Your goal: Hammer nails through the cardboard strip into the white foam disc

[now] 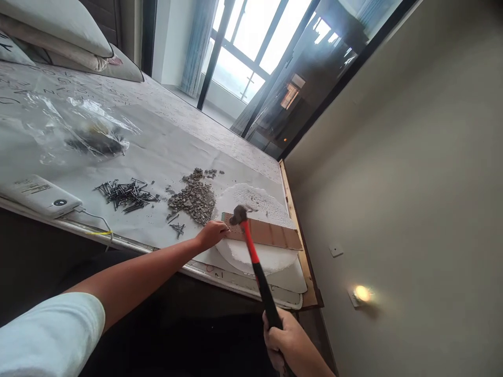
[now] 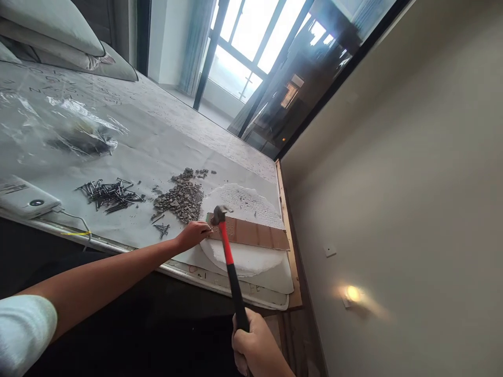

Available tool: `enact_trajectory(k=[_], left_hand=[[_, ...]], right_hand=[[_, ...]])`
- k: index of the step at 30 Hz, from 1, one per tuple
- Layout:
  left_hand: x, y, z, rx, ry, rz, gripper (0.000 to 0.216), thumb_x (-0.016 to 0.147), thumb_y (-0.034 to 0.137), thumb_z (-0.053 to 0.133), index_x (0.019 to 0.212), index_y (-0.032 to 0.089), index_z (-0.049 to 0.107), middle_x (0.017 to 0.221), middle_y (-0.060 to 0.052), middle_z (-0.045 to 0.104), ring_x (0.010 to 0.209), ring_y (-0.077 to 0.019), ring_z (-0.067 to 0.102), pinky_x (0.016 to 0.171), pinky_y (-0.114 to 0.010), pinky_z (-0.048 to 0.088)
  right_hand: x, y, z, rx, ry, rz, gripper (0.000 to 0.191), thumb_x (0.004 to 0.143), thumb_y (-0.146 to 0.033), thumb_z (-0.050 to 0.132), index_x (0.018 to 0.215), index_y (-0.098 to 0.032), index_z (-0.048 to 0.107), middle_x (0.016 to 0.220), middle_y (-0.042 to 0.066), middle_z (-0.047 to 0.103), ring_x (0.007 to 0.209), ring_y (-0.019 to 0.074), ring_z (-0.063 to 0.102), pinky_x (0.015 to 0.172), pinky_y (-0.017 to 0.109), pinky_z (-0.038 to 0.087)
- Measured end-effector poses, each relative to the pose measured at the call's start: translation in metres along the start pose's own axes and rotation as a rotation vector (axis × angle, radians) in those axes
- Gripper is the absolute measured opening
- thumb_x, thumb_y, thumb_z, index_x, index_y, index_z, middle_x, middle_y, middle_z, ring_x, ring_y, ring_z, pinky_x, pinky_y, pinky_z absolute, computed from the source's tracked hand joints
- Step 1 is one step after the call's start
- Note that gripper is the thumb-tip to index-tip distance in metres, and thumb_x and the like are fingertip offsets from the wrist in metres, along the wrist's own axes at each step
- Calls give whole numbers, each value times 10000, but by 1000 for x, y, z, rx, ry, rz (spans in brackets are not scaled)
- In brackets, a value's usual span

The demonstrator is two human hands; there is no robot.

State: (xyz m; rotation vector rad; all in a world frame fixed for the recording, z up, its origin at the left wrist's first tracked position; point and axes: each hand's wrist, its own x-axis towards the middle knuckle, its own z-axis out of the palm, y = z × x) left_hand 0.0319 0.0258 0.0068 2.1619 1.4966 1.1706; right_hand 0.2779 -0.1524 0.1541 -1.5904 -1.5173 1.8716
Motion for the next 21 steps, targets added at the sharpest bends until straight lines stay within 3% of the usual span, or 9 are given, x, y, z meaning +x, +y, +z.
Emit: enact_trajectory(k=[2, 7, 12, 16, 21], left_hand=[[0, 0, 0, 9, -5, -1, 260, 805, 240, 524, 583, 145, 622, 622, -30, 602, 596, -114, 524, 579, -212, 357], [-1, -2, 0, 6, 8, 25, 266, 808, 250, 517, 583, 146, 615, 652, -37, 611, 635, -120, 539, 601, -209, 372], [-3, 0, -1, -7, -22, 14, 233, 791, 210, 514, 600, 149, 633, 649, -34, 600, 620, -116, 527, 596, -212, 374], [-1, 3, -2, -43, -22, 3, 220, 769, 235, 525, 589, 158, 625, 657, -29, 579, 626, -116, 516, 611, -215, 381], [0, 7, -7, -161, 19, -119, 119, 678, 192, 529, 733, 167, 631, 601, 13, 531, 555, -98, 457, 558, -207, 358]], right_hand=[[1, 1, 0, -7, -11, 26, 114, 573, -163, 410, 647, -219, 343, 406, -123, 303, 285, 41, 266, 312, 186, 190], [-2, -1, -3, 24, 63, -95, 98, 614, -189, 428, 683, -212, 363, 440, -124, 323, 296, 29, 270, 326, 180, 215], [5, 8, -1, 74, -17, 49, 140, 521, -159, 389, 642, -217, 350, 389, -126, 301, 270, 37, 246, 290, 175, 185], [0, 5, -4, 88, 14, -28, 132, 549, -154, 398, 665, -210, 371, 435, -119, 318, 290, 31, 264, 299, 170, 199], [3, 10, -6, 71, 8, -32, 118, 556, -154, 389, 657, -211, 368, 412, -126, 291, 287, 29, 249, 296, 165, 192]])
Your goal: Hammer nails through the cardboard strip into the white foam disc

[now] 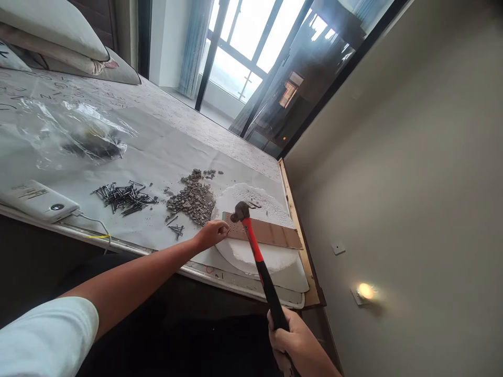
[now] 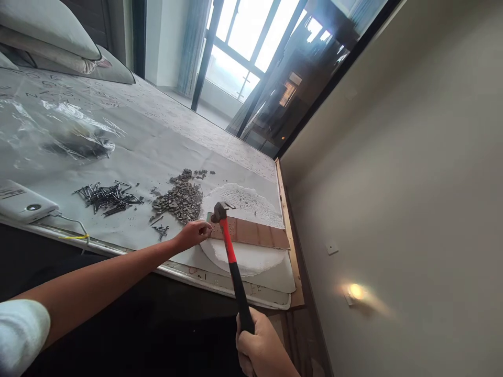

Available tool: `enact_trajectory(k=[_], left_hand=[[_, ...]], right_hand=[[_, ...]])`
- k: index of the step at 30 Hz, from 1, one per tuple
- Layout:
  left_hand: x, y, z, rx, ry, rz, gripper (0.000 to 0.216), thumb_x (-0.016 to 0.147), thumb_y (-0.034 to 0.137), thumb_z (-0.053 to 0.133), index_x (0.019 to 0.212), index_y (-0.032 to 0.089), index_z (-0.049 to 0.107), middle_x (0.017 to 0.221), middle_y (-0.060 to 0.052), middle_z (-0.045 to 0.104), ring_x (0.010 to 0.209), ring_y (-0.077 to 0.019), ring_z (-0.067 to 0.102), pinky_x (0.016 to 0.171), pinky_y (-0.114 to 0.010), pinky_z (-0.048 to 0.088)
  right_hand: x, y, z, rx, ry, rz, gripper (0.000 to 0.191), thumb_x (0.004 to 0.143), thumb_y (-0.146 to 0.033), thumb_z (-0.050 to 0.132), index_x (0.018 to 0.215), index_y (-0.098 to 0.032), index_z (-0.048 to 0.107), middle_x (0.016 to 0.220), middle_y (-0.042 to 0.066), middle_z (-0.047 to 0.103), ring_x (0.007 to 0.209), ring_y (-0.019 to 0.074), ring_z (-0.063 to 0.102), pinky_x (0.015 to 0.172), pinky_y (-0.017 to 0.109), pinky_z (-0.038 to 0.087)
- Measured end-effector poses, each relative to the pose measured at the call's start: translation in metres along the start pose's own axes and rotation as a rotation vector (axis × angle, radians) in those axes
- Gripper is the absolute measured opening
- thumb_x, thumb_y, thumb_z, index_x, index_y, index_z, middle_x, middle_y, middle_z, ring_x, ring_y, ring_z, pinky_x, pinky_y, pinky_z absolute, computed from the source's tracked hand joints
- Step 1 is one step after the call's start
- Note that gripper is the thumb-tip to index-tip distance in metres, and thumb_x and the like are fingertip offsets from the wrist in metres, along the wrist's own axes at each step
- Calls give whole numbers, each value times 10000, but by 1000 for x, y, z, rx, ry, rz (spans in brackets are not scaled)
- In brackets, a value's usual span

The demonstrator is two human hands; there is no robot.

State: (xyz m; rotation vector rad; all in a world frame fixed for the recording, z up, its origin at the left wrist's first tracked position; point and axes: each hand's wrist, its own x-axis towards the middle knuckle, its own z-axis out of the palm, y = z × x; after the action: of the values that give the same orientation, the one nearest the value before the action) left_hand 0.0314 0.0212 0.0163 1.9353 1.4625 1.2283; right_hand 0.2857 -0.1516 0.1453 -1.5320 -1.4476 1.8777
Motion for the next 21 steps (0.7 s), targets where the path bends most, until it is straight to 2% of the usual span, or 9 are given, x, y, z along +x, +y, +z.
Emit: enact_trajectory(k=[2, 5, 10, 13, 16, 19, 21], left_hand=[[0, 2, -2, -43, 28, -109, 131, 657, 194, 508, 749, 170, 599, 549, 42, 477, 511, -92, 415, 511, -204, 328], [0, 3, -3, -134, 50, -267, 115, 657, 200, 463, 721, 173, 555, 545, 44, 477, 494, -98, 420, 479, -208, 313], [6, -2, -2, -399, 59, -485, 134, 689, 209, 429, 785, 177, 516, 473, 56, 451, 434, -108, 427, 437, -214, 323], [11, -1, 1, -524, 57, -544, 88, 674, 178, 438, 747, 173, 487, 463, 48, 468, 417, -98, 430, 435, -213, 351], [15, 2, 5, -552, 65, -588, 50, 652, 151, 441, 691, 177, 457, 444, 49, 457, 393, -92, 426, 414, -210, 352], [19, 4, 6, -578, 59, -620, 32, 653, 155, 441, 670, 181, 434, 447, 52, 450, 385, -88, 437, 415, -211, 368], [24, 2, -1, -553, 23, -626, 24, 655, 164, 444, 671, 180, 437, 454, 48, 455, 388, -89, 446, 419, -212, 373]], right_hand=[[7, 7, 0, 11, -44, 41, 126, 542, -143, 376, 642, -217, 355, 371, -130, 281, 274, 35, 244, 292, 166, 194], [13, 13, 0, 24, -85, 58, 135, 535, -132, 371, 640, -215, 361, 353, -130, 287, 265, 36, 246, 289, 165, 191], [8, 6, -5, 98, -47, 2, 128, 561, -151, 403, 667, -210, 361, 436, -124, 317, 291, 21, 252, 298, 160, 203], [11, 7, -8, 102, -43, 24, 129, 556, -150, 393, 653, -216, 341, 418, -125, 307, 294, 26, 249, 306, 164, 203], [18, 14, -11, 72, -71, 68, 140, 536, -154, 389, 634, -227, 320, 353, -130, 269, 276, 41, 233, 298, 174, 176], [21, 18, -18, 66, -71, 43, 124, 563, -193, 417, 641, -228, 328, 367, -127, 251, 277, 38, 211, 302, 182, 153], [20, 19, -26, 49, -56, 7, 108, 598, -214, 439, 636, -220, 338, 416, -113, 249, 314, 32, 213, 328, 184, 163]])
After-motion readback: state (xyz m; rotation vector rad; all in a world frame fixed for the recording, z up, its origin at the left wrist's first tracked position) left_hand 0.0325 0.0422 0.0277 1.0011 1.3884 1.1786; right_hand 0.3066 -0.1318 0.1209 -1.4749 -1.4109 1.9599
